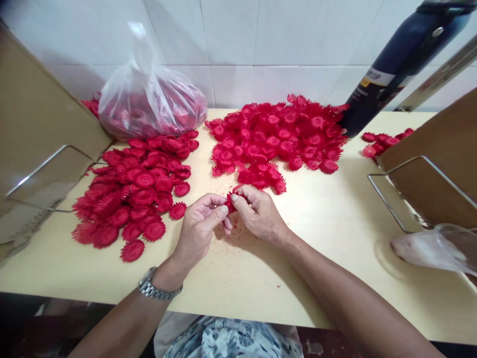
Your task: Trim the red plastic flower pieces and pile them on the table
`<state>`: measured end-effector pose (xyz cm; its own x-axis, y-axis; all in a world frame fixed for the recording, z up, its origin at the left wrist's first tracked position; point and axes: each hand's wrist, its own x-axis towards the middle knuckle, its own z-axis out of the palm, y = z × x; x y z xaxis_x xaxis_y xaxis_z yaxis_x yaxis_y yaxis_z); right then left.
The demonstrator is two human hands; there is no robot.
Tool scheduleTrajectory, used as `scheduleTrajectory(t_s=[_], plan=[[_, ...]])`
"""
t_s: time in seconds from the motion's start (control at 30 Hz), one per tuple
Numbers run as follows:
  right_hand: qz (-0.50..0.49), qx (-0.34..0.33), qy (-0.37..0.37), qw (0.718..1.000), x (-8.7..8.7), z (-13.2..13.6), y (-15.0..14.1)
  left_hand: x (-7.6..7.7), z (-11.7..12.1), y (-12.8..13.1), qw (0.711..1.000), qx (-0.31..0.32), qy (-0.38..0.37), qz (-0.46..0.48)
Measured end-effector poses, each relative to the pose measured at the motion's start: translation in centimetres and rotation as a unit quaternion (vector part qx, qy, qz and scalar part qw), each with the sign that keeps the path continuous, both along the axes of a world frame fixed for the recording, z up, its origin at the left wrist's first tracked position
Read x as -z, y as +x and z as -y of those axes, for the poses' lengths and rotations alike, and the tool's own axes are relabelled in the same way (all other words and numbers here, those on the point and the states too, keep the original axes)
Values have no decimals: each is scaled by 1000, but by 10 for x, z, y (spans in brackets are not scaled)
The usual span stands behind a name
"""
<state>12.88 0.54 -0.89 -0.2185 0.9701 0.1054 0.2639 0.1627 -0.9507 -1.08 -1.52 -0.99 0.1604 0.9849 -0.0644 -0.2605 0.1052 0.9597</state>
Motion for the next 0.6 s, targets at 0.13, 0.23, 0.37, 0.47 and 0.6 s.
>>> scheduleTrajectory(t_s=[0.13,0.23,0.37,0.47,0.6], plan=[[24,16,19,999,0,1,-2,3,-1,2,1000,6,-23,-7],[41,12,27,999,0,1,-3,2,-3,3,999,-10,-44,-4],[90,26,122,988,1,0,-4,-2,-5,2,996,-20,-76,46],[108,71,258,957,4,-2,-3,-6,-5,2,993,-22,-81,79],[147,86,398,901,8,-4,-3,-9,-4,2,992,-14,-74,102]])
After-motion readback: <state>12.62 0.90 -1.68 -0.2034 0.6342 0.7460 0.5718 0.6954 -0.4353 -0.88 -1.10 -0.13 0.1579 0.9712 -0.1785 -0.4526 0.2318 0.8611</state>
